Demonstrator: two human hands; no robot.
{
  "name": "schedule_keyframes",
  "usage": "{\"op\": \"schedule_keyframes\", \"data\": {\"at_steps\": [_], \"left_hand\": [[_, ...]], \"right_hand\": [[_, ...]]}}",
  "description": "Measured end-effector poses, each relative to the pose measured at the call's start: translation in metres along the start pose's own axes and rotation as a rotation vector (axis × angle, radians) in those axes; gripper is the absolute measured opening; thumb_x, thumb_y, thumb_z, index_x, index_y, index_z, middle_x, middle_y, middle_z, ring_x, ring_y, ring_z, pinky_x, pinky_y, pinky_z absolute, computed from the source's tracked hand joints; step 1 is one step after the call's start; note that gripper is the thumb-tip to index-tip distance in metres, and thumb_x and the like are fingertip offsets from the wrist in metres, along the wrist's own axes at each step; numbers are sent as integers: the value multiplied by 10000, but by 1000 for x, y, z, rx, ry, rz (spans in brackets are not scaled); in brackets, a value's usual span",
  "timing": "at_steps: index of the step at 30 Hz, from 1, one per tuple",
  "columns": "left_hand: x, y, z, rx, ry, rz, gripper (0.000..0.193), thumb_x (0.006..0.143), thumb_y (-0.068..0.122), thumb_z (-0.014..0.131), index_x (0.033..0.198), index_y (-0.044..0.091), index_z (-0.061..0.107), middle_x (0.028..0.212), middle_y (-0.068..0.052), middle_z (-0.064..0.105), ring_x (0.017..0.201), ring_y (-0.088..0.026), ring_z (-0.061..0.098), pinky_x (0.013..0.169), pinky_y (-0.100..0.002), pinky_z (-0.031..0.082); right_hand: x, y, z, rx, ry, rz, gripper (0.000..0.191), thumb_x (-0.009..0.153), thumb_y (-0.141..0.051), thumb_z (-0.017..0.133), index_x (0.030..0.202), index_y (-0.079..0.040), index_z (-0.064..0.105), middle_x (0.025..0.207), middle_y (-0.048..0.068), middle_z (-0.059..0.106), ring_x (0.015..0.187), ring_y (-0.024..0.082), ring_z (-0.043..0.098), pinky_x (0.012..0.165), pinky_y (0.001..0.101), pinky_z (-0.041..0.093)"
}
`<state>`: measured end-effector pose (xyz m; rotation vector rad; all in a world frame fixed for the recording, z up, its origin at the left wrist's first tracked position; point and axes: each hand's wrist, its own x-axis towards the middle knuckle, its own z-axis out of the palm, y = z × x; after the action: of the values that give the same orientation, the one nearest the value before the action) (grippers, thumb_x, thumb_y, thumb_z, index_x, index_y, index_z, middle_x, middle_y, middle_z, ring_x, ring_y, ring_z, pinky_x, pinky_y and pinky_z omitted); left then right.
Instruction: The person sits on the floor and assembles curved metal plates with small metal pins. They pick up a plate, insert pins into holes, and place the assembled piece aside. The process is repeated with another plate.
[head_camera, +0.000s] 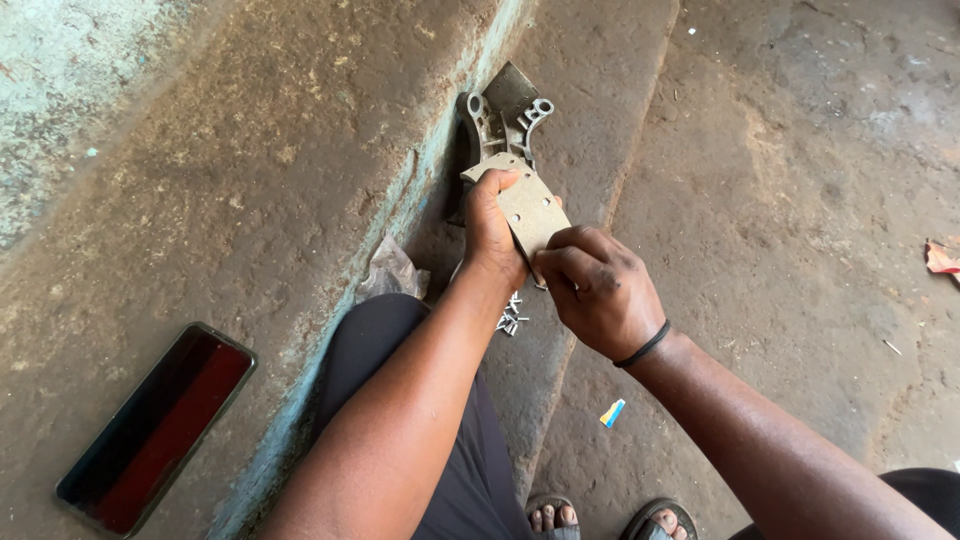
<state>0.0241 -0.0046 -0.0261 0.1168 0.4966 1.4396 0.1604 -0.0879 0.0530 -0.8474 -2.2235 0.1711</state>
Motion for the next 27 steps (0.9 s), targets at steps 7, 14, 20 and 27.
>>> {"op": "schedule_keyframes", "data": {"at_steps": [7, 14, 20, 27], "left_hand": [[-24, 10, 22, 59, -170, -151, 476, 868, 464, 675, 1157, 110, 540, 943, -152, 687, 888, -316, 731, 774, -430, 631], [-25, 1, 18, 161, -190, -214, 350, 882, 340, 729, 1099, 115, 571, 980, -141, 712, 831, -277, 720, 695, -386, 611], [-12, 0, 5, 51, -124, -208, 299, 825, 246, 679, 1020, 26, 626, 933, -135, 693, 824, -284, 707, 735, -418, 609], [-13, 7, 9, 6, -84, -156, 283, 776, 254, 658, 959, 42, 617, 872, -110, 668, 777, -278, 682, 690, -437, 582]], "right_hand": [[-1, 0, 1, 35, 93, 81, 134, 867, 33, 771, 938, -48, 691, 977, 82, 702, 878, 254, 732, 724, 369, 604], [-3, -1, 1, 129, 108, 158, 127, 884, 51, 739, 937, -33, 660, 948, 79, 702, 852, 238, 747, 756, 352, 613], [-5, 3, 1, 107, 160, 115, 128, 865, 41, 747, 925, -25, 655, 981, 109, 717, 868, 253, 745, 752, 339, 602], [-2, 6, 4, 175, 179, 246, 105, 864, 36, 754, 943, -6, 699, 1029, 112, 745, 893, 206, 764, 737, 309, 622]]}}
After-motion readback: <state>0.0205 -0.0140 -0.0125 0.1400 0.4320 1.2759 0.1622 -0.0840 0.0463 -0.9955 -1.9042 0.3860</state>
